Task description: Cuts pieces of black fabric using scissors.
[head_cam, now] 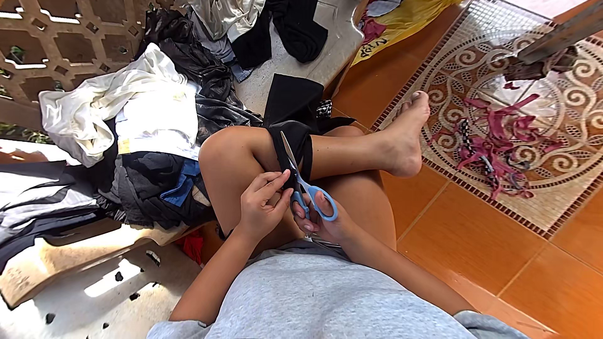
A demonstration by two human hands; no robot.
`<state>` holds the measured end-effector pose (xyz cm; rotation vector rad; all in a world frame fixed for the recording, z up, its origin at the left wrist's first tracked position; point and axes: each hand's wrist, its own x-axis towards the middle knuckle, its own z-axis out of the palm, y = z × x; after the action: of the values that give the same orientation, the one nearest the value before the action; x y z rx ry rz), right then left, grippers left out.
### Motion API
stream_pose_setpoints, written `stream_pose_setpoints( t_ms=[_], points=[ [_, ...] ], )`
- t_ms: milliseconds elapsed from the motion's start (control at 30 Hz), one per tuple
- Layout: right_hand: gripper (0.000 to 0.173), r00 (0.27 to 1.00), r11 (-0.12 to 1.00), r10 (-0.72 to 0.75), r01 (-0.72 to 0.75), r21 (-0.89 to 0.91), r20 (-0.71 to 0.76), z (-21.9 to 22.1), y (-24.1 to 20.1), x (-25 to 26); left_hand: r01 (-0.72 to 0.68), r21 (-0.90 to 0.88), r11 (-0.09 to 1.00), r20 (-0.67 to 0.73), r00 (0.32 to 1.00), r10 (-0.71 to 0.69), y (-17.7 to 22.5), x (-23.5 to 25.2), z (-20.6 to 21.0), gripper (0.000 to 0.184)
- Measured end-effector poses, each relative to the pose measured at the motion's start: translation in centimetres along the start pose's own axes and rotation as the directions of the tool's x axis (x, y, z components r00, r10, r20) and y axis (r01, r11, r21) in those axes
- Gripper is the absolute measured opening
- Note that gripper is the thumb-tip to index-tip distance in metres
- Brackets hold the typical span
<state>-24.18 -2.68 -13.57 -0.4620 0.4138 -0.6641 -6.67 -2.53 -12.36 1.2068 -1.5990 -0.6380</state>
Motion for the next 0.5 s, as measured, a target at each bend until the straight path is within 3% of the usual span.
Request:
stream_pose_setpoints(
  t_ms=[300,500],
  points=[
    [0.048,0.999,0.992,0.043,-0.041,0.123,-0.019,0.74,0.11,-0.06,-0.016,0.014,1.0,-0.009,1.0,0.016,-0.08,-0.08,0.01,0.025],
    [0.052,0.994,0.979,0.013,-0.034,0.201,0.105,-0.01,0.29,0.19,-0.038,0.005,0.999,-0.011,0.999,0.038,-0.11,-0.11,0.0,0.023]
  ],
)
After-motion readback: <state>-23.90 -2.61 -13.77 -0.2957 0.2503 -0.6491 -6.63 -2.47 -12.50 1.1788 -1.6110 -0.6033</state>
